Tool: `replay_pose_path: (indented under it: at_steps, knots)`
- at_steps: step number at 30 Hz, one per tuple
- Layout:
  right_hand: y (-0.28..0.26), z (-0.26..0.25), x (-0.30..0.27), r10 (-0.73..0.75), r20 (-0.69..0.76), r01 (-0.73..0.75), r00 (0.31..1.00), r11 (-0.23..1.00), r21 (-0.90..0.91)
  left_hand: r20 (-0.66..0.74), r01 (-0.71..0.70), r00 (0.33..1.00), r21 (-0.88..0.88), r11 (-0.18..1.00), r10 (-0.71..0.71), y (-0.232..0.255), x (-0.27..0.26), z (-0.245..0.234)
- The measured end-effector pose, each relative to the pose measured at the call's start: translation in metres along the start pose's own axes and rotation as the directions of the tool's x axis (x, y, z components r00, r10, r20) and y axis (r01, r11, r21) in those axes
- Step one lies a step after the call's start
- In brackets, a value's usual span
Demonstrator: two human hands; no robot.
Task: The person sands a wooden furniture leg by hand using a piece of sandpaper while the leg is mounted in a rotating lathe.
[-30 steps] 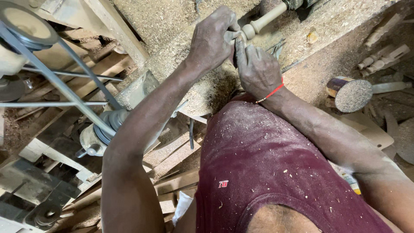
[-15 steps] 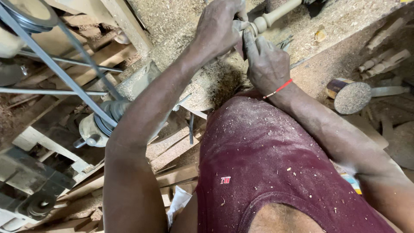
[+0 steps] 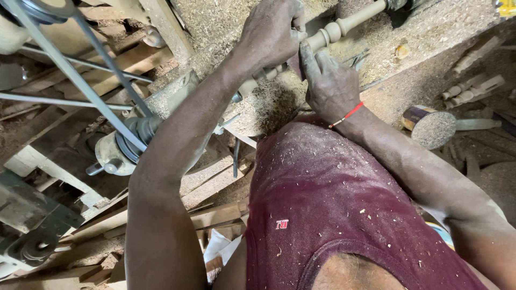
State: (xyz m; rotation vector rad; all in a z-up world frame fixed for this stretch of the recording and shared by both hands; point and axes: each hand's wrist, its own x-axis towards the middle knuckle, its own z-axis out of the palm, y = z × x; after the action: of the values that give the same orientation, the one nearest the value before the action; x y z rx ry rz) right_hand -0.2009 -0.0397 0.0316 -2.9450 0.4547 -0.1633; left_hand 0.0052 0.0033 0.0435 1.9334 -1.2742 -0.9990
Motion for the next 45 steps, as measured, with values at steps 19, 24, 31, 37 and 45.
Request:
replay_pose_path:
  at_steps: [19,24,31,37,45]
  knots:
    - [-0.001,0.006,0.000,0.025,0.012,-0.025,1.000,0.999,-0.024,0.008,-0.017,1.000,0.097,0.995,0.017,-0.024,0.017,0.014]
    - [0.004,0.003,0.001,0.061,-0.005,-0.061,0.998,0.998,-0.002,0.043,0.015,0.999,0.047,0.999,-0.017,-0.011,0.015,0.011]
    - [0.009,-0.001,0.002,0.053,-0.053,-0.054,0.997,0.998,-0.025,-0.100,-0.121,0.987,0.065,0.991,0.127,-0.019,0.021,0.026]
    - [0.019,0.013,0.001,0.071,-0.139,-0.088,0.988,0.989,-0.117,-0.024,0.007,1.000,-0.150,0.989,-0.010,-0.004,0.013,0.016]
    - [0.037,-0.005,-0.004,0.354,-0.065,-0.200,0.933,0.660,0.724,0.124,-0.183,0.957,-0.441,0.879,0.262,-0.026,0.022,-0.033]
